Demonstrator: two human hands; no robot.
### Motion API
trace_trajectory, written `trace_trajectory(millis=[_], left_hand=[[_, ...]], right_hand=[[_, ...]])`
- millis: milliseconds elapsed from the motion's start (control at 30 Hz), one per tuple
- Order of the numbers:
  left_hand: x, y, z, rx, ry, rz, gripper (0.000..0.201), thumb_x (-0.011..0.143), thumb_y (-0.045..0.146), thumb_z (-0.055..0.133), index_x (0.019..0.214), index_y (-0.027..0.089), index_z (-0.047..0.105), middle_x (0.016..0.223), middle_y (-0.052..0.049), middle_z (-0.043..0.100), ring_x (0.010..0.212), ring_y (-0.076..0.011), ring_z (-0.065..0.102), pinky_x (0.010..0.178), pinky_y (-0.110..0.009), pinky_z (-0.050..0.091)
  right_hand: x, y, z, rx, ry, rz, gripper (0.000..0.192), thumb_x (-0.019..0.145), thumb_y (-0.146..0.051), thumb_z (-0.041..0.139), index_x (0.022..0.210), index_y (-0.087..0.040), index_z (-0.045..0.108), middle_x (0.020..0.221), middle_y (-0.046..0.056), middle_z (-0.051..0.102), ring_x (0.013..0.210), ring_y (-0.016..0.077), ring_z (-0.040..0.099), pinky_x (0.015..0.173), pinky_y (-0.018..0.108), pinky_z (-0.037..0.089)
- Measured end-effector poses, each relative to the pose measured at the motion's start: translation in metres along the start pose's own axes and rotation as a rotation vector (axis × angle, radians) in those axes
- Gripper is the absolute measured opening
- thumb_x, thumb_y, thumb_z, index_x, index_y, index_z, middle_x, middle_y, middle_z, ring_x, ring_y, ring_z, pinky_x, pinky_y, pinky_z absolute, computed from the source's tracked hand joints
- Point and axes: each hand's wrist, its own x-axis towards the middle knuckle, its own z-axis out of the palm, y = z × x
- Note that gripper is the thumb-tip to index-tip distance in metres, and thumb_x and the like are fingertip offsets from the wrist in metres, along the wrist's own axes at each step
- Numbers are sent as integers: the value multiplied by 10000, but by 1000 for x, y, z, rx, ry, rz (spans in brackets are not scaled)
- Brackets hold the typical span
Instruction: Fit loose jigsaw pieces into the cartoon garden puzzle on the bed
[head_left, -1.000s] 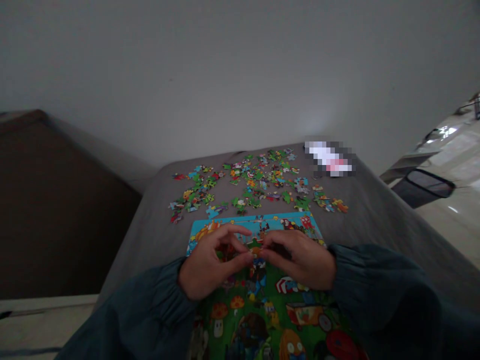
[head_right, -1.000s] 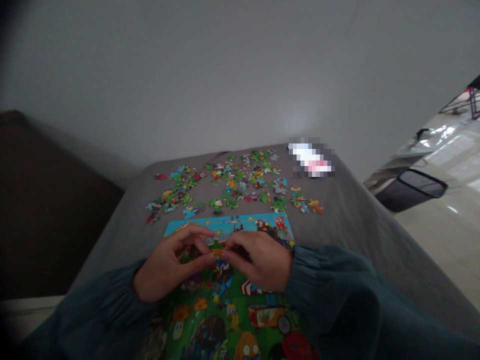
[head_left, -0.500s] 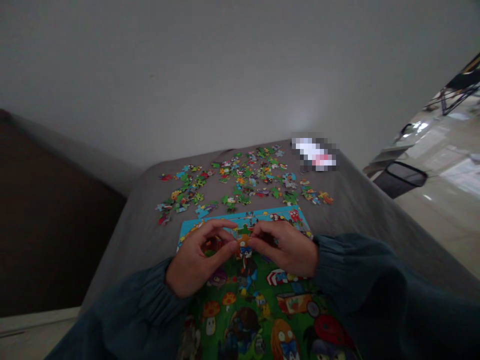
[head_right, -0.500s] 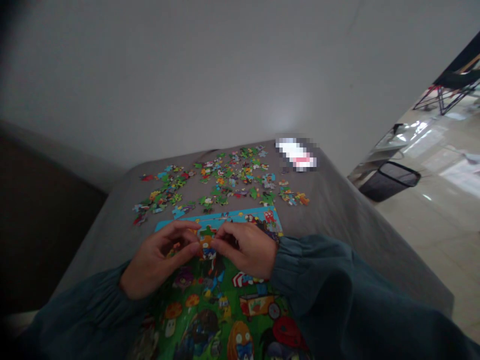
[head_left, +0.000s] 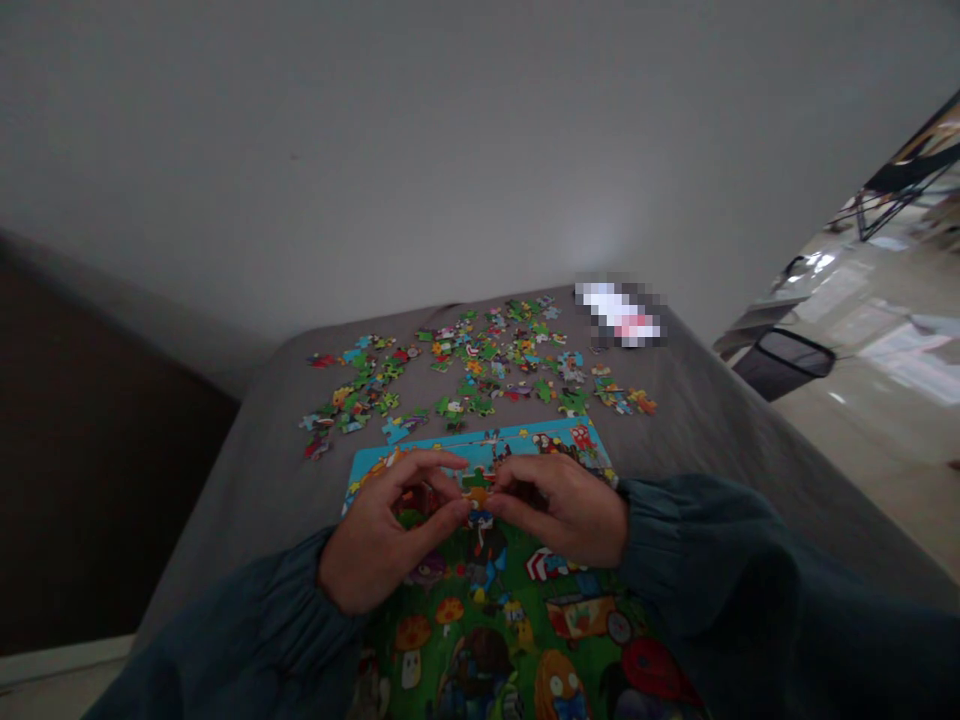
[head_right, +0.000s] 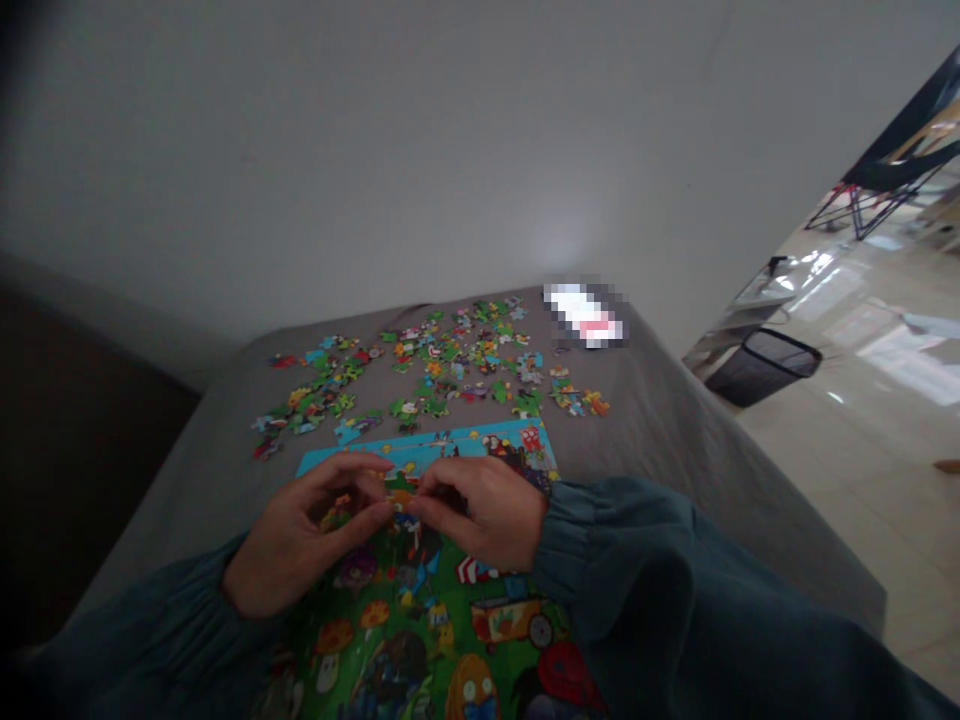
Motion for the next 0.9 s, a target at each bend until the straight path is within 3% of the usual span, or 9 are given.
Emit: trace_trajectory(millis=[400, 900], left_hand=[[0, -3, -3, 9, -4, 7, 261, 875, 351, 673, 1091, 214, 618, 772, 11, 695, 706, -135, 669, 670, -237, 532], [-1, -4, -3, 20, 1, 15, 258, 888, 368, 664, 1094, 222, 614, 758, 16, 691, 708, -137, 665, 677, -236, 522]], right_hand=[[2, -2, 3, 187, 7, 131, 197, 892, -343, 618, 795, -171, 617, 617, -36, 556, 534, 83, 461, 511, 213, 354], [2, -4, 1, 241, -40, 200, 221, 898, -362, 615, 789, -169, 621, 620, -35, 555, 533, 80, 465, 506, 216, 360]])
